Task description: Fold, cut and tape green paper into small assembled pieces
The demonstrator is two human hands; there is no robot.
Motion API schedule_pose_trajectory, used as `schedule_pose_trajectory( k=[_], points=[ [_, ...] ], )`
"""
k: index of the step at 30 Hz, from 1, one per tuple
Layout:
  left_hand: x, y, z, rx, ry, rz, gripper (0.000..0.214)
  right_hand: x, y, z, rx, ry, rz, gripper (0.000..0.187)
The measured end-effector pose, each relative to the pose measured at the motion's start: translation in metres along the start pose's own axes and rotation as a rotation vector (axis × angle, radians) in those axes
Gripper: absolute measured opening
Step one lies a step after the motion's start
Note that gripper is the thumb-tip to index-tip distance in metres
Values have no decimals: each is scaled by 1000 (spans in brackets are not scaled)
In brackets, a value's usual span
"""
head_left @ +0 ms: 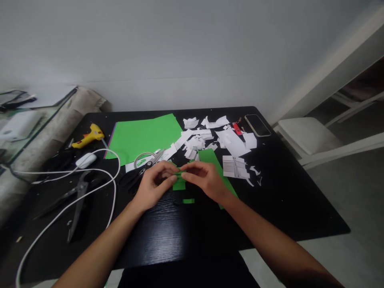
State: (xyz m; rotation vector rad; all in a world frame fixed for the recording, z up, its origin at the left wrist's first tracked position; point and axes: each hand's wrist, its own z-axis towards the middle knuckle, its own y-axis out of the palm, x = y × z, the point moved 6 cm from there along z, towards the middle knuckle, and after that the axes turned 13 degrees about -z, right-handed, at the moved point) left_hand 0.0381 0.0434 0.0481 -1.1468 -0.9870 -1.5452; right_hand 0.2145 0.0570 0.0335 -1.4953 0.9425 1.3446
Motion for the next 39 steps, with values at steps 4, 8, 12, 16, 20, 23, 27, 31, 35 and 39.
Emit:
schedule_pose_trajectory(
  k=[4,8,12,16,20,23,27,31,35,39],
  points=[
    [-3,2,0,7,-13,-59,14,3,2,2,-15,-21,19,27],
    [-6,0,2,98,1,-12,7,5,1,2,66,-44,0,16],
    [-8,-1,1,161,15,-47,17,6,2,1,92,-46,-8,17],
    [-10,1,0,147,-29,-35,28,8,1,-1,123,-6,-25,32],
    [-8,2,0,86,-42,67,17,9,0,1,112,-17,-30,30],
    [-7,1,1,67,-18,117,8,9,2,3,80,-49,-26,20],
    [-6,0,2,67,18,140,6,11,2,3,85,-37,-41,21],
    [-4,0,1,78,41,131,5,9,2,3,87,-28,-17,21],
    [-1,-4,2,127,73,56,5,11,5,5,-5,44,121,30],
    [-2,-8,3,160,80,-28,7,20,15,5,-166,245,377,38]
  ],
)
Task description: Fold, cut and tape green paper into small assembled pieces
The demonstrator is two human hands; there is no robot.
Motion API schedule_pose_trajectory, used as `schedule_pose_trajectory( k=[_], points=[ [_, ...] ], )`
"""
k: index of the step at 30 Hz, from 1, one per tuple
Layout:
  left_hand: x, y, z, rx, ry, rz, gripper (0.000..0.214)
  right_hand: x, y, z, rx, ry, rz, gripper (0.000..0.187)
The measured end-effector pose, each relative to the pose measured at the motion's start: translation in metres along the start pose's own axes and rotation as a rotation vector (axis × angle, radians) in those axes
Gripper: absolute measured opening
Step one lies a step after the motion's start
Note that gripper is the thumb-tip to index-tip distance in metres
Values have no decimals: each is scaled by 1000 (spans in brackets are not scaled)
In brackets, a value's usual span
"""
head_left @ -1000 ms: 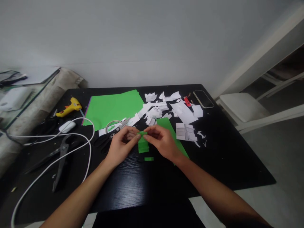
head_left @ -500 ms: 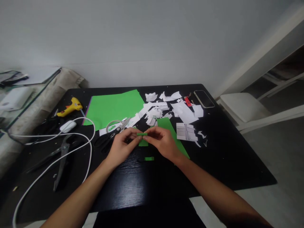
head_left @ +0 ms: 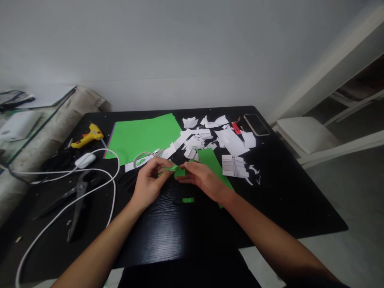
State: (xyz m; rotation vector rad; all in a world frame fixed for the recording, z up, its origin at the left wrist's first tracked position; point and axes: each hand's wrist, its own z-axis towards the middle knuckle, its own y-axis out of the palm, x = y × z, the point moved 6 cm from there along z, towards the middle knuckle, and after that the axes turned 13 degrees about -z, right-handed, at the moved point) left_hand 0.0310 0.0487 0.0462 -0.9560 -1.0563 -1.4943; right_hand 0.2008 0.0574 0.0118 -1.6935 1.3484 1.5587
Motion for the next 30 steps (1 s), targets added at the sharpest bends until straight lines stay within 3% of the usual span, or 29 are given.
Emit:
schedule_pose_trajectory(
  k=[4,12,20,25,30],
  points=[
    [-3,-1,-1,-6,17,12,7,2,5,-1,-66,72,92,38],
    [0,2,-4,-75,110,180,12,3,2,-1,-46,97,192,35],
    [13,5,-5,-63,325,458,16,1,-8,0,87,24,93,27],
    [7,5,-2,-67,198,494,16,-7,-13,-6,254,-108,-155,37],
    [0,5,-3,-75,97,479,12,-7,-14,-5,308,-203,-268,32]
  ],
)
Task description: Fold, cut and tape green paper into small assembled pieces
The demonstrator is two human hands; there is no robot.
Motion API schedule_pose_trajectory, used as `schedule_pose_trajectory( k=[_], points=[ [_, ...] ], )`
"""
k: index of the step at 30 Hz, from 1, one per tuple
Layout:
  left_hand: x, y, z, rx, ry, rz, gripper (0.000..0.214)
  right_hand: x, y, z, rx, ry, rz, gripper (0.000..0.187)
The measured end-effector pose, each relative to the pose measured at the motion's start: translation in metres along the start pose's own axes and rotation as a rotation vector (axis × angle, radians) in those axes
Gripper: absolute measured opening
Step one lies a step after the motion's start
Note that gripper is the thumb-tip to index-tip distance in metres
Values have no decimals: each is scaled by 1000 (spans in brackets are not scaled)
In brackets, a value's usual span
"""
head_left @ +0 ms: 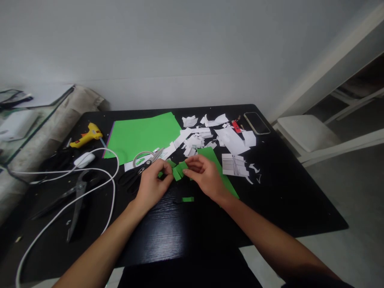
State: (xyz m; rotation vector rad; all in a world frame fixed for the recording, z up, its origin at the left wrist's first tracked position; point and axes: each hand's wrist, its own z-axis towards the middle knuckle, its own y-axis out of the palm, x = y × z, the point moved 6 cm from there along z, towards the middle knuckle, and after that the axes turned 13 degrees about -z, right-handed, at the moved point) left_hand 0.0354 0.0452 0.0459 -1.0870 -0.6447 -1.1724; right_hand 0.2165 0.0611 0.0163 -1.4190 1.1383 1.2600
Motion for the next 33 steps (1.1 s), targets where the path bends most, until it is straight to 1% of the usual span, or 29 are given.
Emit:
schedule_pose_trajectory(
  k=[2,4,9,11,15,17,19,22,26,28,31,33],
  points=[
    [0,0,0,7,-7,-3,11,1,0,1,13,-26,-39,27],
    [0,1,0,5,-12,-15,11,1,0,1,20,-36,-58,26],
    [0,3,0,-10,-33,-72,9,0,0,0,22,-50,-19,35],
    [0,3,-1,-8,-46,-102,8,0,-1,0,29,-57,-31,35],
    [-3,6,-3,-37,-143,-257,2,0,-1,1,28,-54,-67,30],
    [-4,9,-3,-53,-194,-339,7,0,0,0,15,-55,-53,29],
    [-5,10,-3,-56,-214,-374,12,-1,2,0,-3,-58,-31,31],
    [-5,11,-1,-48,-207,-368,15,-3,2,-1,-12,-63,-35,35],
    [-4,8,0,-8,-186,-354,13,-9,1,-2,-8,-78,-125,30],
    [-4,7,0,7,-192,-386,12,-11,0,-2,-13,-75,-139,28],
    [-3,7,0,22,-221,-475,13,-14,1,-3,-44,-52,-90,26],
    [-4,7,1,31,-243,-529,16,-14,1,-3,-43,-28,-57,28]
  ],
)
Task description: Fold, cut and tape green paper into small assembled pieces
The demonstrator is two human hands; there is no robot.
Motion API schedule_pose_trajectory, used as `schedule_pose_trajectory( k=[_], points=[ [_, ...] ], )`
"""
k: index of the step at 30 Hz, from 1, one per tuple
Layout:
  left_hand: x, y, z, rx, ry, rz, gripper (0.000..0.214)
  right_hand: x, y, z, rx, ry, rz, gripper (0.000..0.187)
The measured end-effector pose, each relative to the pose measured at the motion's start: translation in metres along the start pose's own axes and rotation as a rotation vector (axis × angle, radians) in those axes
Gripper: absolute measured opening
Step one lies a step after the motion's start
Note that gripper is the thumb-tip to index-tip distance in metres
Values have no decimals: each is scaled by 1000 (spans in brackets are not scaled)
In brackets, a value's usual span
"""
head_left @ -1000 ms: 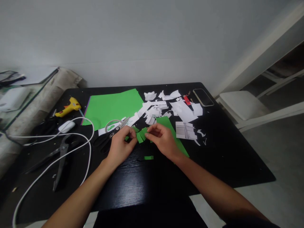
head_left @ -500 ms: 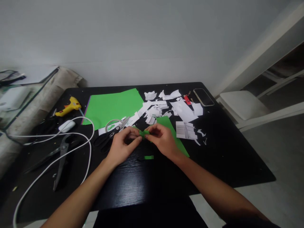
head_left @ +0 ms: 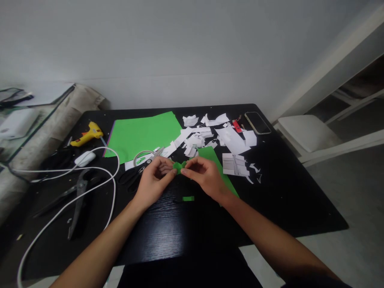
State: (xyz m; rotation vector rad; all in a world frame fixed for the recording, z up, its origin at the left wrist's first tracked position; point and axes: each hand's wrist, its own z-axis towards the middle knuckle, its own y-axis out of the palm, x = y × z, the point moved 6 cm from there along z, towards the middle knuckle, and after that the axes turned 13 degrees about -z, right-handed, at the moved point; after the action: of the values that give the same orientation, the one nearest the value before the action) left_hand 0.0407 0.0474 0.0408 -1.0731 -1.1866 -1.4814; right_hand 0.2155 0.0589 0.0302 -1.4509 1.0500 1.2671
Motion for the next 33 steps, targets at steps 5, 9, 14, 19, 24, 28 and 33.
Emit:
schedule_pose_trajectory(
  k=[5,9,14,19,24,28,33],
  points=[
    [-4,-3,2,0,-96,-89,22,6,-3,0,50,63,74,42],
    [-9,-5,4,0,-173,-174,26,7,-3,0,21,60,87,40],
    [-13,-9,6,42,-179,-213,37,7,-4,3,3,59,124,36],
    [-17,-17,7,55,-185,-140,24,8,-7,5,17,71,116,37],
    [-18,-21,9,47,-159,-55,24,10,-9,7,41,85,118,34],
    [-16,-24,11,76,-134,17,21,12,-9,8,51,111,104,34],
    [-13,-21,11,112,-138,23,22,15,-8,8,36,129,129,35]
  ],
)
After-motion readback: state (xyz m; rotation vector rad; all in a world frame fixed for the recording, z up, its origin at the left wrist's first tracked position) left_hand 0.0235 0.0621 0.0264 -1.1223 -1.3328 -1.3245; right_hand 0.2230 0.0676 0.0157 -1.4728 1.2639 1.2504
